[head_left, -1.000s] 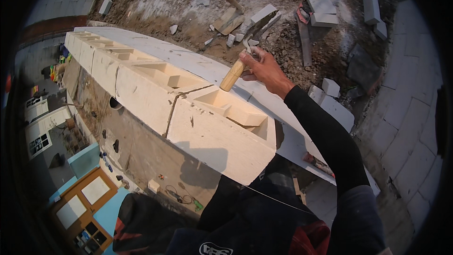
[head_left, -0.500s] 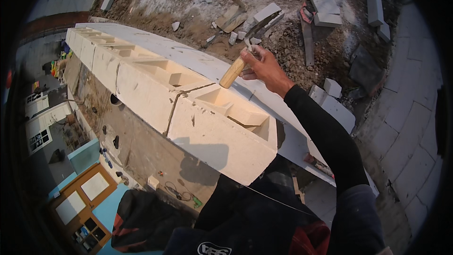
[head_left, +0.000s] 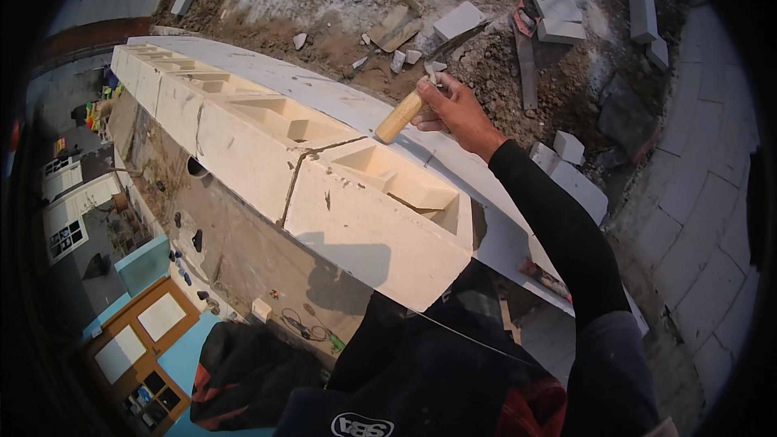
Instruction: The person applies mortar from a bucket to the top of a wall using a trowel and places a white ventilation block on the mortar, then levels it by tapping with a hammer.
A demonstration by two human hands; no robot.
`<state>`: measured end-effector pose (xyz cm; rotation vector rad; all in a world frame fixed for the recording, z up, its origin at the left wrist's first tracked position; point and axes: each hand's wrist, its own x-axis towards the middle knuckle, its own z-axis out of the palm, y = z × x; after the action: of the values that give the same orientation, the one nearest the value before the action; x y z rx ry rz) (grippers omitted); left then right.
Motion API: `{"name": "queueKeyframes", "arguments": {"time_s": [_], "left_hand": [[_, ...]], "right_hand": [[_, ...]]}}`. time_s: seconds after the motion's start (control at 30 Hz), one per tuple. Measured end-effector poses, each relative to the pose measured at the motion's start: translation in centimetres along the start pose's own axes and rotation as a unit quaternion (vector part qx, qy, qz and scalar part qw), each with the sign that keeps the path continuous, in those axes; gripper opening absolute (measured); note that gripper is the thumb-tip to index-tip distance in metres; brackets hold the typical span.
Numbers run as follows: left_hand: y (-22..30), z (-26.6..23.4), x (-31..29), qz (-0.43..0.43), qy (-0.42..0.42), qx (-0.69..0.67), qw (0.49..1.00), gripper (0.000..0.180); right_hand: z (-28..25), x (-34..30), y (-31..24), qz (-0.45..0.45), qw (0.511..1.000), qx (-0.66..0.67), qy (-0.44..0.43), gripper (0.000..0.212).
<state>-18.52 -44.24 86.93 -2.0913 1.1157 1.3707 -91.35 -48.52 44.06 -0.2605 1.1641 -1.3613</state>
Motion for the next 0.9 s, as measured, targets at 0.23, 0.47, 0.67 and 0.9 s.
{"name": "queueKeyframes", "arguments": {"time_s": [0.23, 0.47, 0.67, 0.9], "left_hand": [[-4.0, -3.9, 1.3, -0.169, -0.054, -0.287, 0.941, 0.054], [-3.6, -2.5, 2.1, -0.117, -0.045, -0.296, 0.947, 0.048], [-0.7, 4.5, 6.7, -0.056, -0.063, -0.315, 0.945, 0.043], [9.1, 24.8, 19.0, 0.052, -0.141, -0.345, 0.926, 0.037]], "right_hand": [[0.5, -0.5, 0.7, -0.026, 0.999, -0.028, 0.010, 0.076], [-1.1, -0.4, 0.1, -0.025, 1.000, 0.009, -0.011, 0.082], [0.3, -0.7, 0.2, -0.038, 0.998, -0.041, -0.011, 0.062], [0.7, -0.7, -0.1, -0.039, 0.998, -0.040, -0.038, 0.089]]}}
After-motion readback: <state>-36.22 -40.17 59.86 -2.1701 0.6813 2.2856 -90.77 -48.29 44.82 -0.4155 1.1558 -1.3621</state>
